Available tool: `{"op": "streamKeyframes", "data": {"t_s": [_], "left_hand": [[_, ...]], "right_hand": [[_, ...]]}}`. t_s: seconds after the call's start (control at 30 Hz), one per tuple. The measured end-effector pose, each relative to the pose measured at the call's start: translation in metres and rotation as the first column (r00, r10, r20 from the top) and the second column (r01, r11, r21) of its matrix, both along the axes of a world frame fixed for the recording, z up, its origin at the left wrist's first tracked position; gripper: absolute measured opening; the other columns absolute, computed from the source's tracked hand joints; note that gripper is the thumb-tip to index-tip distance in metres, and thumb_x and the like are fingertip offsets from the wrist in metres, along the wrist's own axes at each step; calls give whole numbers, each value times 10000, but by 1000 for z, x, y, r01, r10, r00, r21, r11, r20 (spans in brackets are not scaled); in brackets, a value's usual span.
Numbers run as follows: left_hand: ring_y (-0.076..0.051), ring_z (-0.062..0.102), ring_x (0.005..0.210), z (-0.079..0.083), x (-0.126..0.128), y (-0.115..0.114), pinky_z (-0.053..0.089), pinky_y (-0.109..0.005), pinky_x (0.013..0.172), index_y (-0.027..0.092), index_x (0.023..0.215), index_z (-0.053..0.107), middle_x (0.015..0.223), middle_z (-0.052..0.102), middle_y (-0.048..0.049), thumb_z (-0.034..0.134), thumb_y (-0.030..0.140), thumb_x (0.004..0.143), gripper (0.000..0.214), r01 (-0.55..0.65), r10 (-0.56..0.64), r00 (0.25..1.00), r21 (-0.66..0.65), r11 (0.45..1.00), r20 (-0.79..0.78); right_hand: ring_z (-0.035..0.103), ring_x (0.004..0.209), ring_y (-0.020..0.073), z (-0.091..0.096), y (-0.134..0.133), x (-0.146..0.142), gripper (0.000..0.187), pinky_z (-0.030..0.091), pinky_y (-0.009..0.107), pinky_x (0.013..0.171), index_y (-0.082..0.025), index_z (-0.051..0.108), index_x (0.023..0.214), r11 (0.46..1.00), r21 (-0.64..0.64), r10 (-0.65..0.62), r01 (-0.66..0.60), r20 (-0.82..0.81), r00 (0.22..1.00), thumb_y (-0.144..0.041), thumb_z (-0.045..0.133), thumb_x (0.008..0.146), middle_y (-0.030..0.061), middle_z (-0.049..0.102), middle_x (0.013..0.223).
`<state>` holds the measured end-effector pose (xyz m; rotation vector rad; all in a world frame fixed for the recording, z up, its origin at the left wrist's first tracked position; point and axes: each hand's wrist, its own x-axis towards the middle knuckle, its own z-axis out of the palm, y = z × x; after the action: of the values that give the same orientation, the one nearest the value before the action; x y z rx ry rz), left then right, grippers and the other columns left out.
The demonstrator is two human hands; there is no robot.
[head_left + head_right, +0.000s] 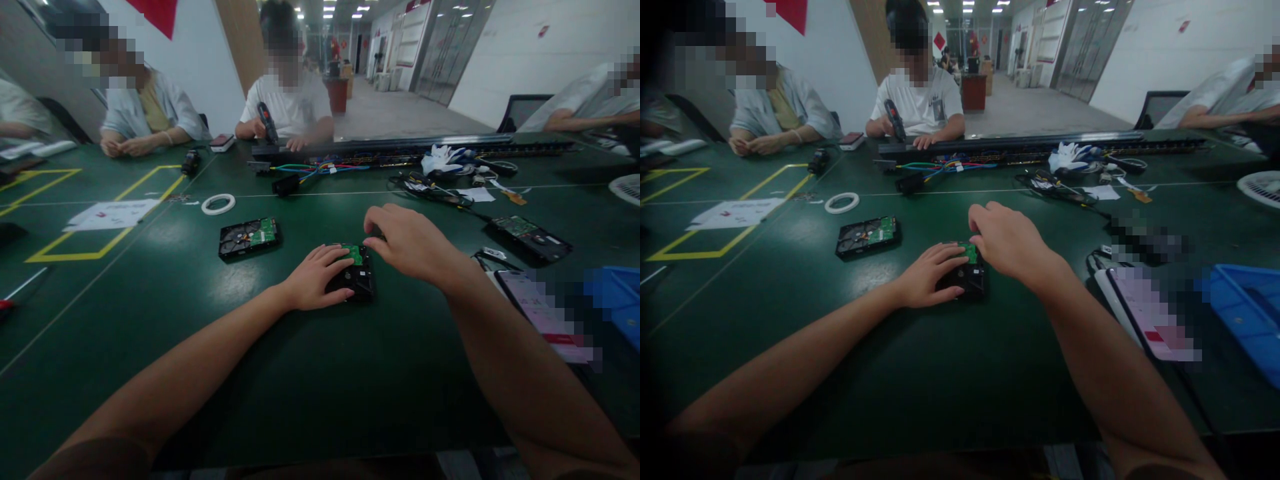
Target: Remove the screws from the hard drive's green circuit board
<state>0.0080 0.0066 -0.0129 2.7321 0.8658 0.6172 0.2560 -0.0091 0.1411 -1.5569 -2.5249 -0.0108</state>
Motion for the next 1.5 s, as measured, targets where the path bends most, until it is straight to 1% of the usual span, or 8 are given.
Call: {"op": "streamKeyframes", "data": {"t_s": [0.1,0.27,0.6,0.8,1.0,1.17,1.33,1.5], "left_hand": [[-429,431,1642,0,0,0,314,-700,1361,232,1635,559,1724,514,-178,646,669,1056,731,1,-1,1000,1,1000,1],[-431,434,1639,0,0,-1,320,-698,1358,231,1634,561,1717,518,-181,649,675,1052,738,-8,8,1000,2,1000,-2],[-437,418,1647,1,0,0,308,-712,1359,227,1649,545,1732,500,-185,645,671,1058,746,2,-2,1000,1,1000,-6],[-431,434,1639,1,0,-1,311,-706,1361,235,1642,554,1732,505,-174,641,677,1055,740,-7,7,1000,-2,1000,-7],[-430,433,1639,1,0,0,316,-705,1358,218,1637,559,1728,509,-182,638,667,1063,733,-1,1,1000,9,1000,-8],[-435,436,1637,1,0,-1,310,-714,1357,227,1645,552,1727,509,-183,642,666,1062,735,-1,1,1000,5,1000,-3],[-435,430,1641,2,2,-1,310,-713,1357,243,1651,545,1735,500,-177,664,641,1056,725,6,-6,1000,-5,1000,14],[-443,431,1638,1,1,0,307,-724,1353,238,1650,543,1729,507,-180,667,642,1050,734,2,-2,1000,-6,1000,5]], "right_hand": [[705,1035,278,0,1,3,171,502,388,905,-191,678,1112,994,-41,96,-99,-87,992,-134,649,954,130,763,1188],[698,1025,280,0,0,5,255,502,389,903,-168,662,1138,994,-47,92,-96,-88,992,-80,585,912,150,745,1177],[757,959,352,4,-7,-6,307,475,401,760,-193,686,1237,993,-10,-120,121,92,989,-451,632,1080,160,812,1087],[744,1102,330,1,-6,-4,252,521,423,916,-152,665,1268,998,-34,-45,45,-4,999,-201,568,1040,193,735,1356],[739,1033,339,1,-4,-3,256,516,433,861,-172,653,1271,997,-15,-77,77,28,997,-334,609,1076,177,749,1271],[723,1092,296,4,-4,-2,208,491,392,904,-170,672,1197,997,-61,57,-56,1,998,-158,533,1042,160,741,1289],[739,970,324,2,-3,-3,241,434,395,745,-181,685,1202,997,15,-71,70,50,996,-377,589,1098,153,799,1192],[752,963,297,3,-3,-3,203,431,381,750,-191,711,1175,999,12,-39,39,59,997,-275,547,1088,134,821,1166]]}}
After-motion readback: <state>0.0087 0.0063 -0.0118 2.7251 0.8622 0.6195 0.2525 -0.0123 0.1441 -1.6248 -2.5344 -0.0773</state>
